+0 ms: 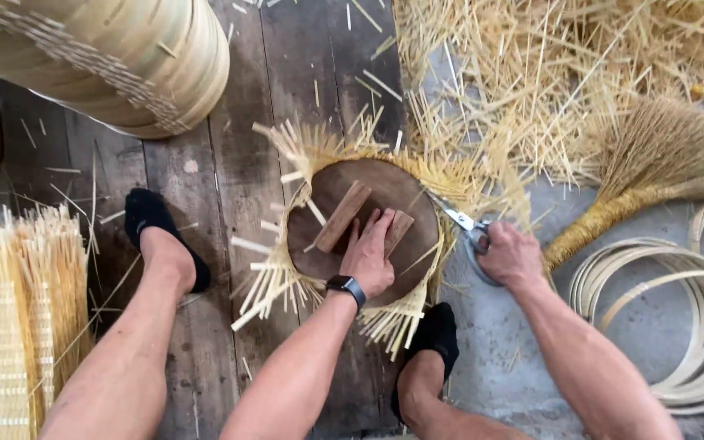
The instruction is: The person sits on the floor and trims the protruding bamboo strip ends from a square woven bamboo mat using scissors, working around the edges. They then fit the mat into a round bamboo hoop, press it into a round wooden mold, and lift out the formed round bamboo sieve, placing it with a stack of finished sieves.
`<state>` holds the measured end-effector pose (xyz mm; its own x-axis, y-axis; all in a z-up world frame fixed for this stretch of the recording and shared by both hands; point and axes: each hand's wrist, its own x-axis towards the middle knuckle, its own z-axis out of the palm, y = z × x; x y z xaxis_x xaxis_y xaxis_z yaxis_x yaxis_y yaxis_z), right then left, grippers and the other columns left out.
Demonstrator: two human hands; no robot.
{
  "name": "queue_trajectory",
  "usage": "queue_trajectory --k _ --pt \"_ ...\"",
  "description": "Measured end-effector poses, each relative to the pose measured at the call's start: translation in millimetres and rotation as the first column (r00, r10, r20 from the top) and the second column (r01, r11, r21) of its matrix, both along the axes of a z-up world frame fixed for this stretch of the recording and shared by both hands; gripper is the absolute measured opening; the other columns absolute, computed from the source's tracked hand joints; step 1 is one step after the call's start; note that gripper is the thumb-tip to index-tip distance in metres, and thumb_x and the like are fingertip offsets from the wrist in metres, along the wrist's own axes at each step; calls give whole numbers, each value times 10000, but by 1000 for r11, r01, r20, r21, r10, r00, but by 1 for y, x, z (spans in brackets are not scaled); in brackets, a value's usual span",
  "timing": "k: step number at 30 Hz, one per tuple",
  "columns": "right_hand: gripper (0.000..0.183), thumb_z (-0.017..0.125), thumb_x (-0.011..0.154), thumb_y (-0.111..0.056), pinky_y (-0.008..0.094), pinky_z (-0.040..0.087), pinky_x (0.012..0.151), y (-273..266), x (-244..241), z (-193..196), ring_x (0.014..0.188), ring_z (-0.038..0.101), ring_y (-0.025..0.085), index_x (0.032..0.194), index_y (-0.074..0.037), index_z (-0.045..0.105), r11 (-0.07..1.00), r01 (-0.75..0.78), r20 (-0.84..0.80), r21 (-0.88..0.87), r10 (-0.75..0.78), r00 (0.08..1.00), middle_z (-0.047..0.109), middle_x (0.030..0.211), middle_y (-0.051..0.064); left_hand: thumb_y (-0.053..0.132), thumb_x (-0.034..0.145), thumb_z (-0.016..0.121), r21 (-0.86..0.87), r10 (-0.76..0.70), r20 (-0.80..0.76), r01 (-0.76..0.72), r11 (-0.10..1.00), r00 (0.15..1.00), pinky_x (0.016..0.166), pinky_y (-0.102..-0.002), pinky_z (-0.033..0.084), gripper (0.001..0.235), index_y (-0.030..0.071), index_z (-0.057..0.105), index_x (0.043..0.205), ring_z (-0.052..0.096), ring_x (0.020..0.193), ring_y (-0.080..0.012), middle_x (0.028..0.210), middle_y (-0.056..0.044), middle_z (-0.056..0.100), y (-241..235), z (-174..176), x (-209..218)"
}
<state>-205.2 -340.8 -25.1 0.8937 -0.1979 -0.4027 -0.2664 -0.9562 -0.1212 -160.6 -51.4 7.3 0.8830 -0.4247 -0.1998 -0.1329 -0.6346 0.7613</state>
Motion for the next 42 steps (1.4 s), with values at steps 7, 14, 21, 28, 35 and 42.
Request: queue_trajectory --k 7,14,21,28,35,42 --pt "613 693 844 -550 432 574 763 21 35 10 862 700 313 1052 26 666 973 -177 232 -151 209 950 702 964 212 -30 693 612 6 -75 5 75 997 997 1272 -516 110 916 40 273 1540 281 1524 -329 1578 -191 411 5 1 1" --pt "372 636 938 -409 413 582 807 -15 0 -13 891 729 271 1055 -60 698 990 -120 30 -70 122 992 726 1033 141 -21 659 613 118 -234 1 232 965 972 1265 -505 164 950 124 311 1549 236 1540 -367 1631 -122 362 18 14 -5" --pt "710 773 597 -512 437 547 655 25 33 -4 738 689 331 1005 64 693 982 -147 324 -115 177 929 681 839 211 -9 693 649 101 -282 -36 284 953 959 1251 -520 169 901 149 364 1533 195 1544 -395 1651 -109 325 28 13 5" --pt "350 616 865 -354 435 545 900 3 12 -3 988 695 302 1074 -82 690 993 -109 118 51 102 988 702 1075 121 -30 664 652 214 -335 -13 330 919 942 1247 -468 235 801 180 502 1422 252 1539 -336 1654 -171 282 29 19 6" --pt "365 696 681 -313 431 585 674 17 36 -8 783 718 310 893 -18 661 966 -181 398 -187 243 885 701 843 167 -81 653 627 215 -414 18 401 891 910 1247 -456 235 809 167 523 1416 266 1531 -341 1645 -182 301 36 20 13" --pt "294 722 733 -265 471 578 700 16 14 3 871 721 319 932 -56 665 991 -126 307 -46 134 942 707 923 130 -74 641 619 224 -486 -24 479 849 874 1250 -451 246 806 195 558 1398 312 1516 -313 1632 -140 362 41 22 7"
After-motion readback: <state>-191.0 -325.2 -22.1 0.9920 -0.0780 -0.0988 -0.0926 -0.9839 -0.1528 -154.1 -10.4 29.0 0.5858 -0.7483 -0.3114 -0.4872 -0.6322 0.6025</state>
